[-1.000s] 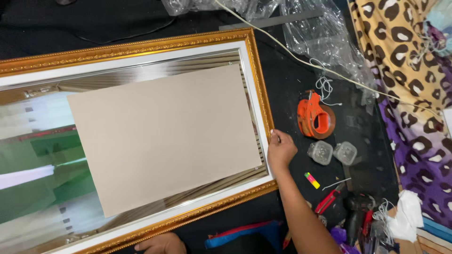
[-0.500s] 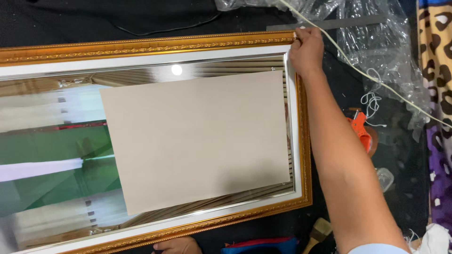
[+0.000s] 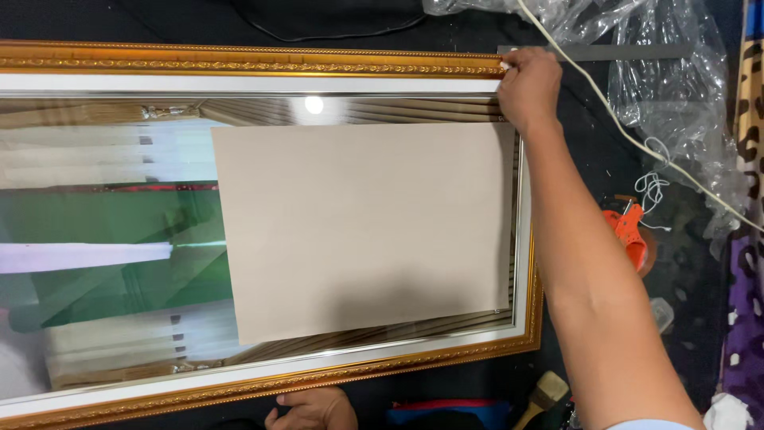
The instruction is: The person cleans a gold picture frame by wiping the glass and frame edges with a white cloth and then brushing the frame with a paintbrush. The person removes debris from the frame's edges and continues wiping and brushing throughout the clip.
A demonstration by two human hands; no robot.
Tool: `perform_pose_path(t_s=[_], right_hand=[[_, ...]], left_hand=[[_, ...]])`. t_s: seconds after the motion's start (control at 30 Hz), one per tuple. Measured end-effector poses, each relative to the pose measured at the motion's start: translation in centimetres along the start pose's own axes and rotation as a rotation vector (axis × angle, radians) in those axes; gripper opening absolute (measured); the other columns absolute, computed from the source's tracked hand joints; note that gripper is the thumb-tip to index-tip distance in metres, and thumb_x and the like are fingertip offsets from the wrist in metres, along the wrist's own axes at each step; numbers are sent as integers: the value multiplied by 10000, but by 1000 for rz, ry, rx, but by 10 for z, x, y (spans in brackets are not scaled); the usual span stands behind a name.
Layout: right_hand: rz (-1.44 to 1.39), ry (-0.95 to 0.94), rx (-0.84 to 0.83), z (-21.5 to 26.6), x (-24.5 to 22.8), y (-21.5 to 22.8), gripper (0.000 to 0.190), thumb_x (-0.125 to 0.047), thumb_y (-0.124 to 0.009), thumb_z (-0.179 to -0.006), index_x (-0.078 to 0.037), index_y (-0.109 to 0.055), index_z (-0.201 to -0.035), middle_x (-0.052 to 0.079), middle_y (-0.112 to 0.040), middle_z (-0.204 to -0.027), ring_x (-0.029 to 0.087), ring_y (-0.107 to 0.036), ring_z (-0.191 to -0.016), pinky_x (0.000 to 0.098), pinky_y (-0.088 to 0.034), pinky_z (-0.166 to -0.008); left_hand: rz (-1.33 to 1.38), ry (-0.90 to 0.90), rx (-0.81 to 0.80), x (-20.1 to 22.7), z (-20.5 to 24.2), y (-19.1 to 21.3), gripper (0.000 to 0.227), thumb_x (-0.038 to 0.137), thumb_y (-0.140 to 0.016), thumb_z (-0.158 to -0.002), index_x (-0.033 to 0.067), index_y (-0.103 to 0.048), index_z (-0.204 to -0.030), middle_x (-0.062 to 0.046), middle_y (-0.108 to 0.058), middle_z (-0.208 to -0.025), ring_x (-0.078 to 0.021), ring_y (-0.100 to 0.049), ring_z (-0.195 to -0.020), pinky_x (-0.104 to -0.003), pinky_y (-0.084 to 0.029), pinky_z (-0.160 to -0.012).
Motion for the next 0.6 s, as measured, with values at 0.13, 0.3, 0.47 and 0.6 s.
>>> perform_pose_path(t_s=[0.13,0.3,0.47,0.6], right_hand=[[-60,-15,-8,-2,-54,-24,273,35,-573,-841,-10,-790,-1001,207,-713,-1079,409,-628,-1031,479,-487,-950],[-131,30,-37,-15,-123,-49,271,24,-611,-829,-15,-778,-1039,203,-703,-1098,403,-648,-1039,456,-509,-943],[-54,19,-226,-1,-188,-60,295,7,-651,-849,7,-736,-1131,233,-636,-1191,429,-611,-1102,457,-491,-971],[13,-87,-362,-16,-201,-40,482,37,-631,-770,19,-669,-1250,232,-545,-1310,421,-578,-1157,440,-478,-1003]], left_hand=[[-12,36,-49,-9,11,-1,501,544,-388,-1155,59,-514,-1183,-161,-531,-1137,-348,-548,-1034,-510,-464,-877],[-78,-14,-23,-19,25,-11,481,533,-392,-1164,68,-516,-1170,-170,-528,-1183,-356,-541,-1051,-519,-457,-884],[-165,-35,-79,-37,18,-2,404,445,-515,-1069,60,-570,-1181,-228,-559,-1255,-405,-537,-1149,-557,-419,-865],[476,63,-1085,-42,-61,10,380,85,-707,-872,21,-637,-1239,-197,-665,-1203,-306,-627,-1081,-453,-516,-924]])
Point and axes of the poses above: each hand's wrist, its own z-axis away from the middle knuckle, its own y-axis out of the back of the hand, x = y × z, the point moved 1 cm from there along -z, towards the middle knuckle
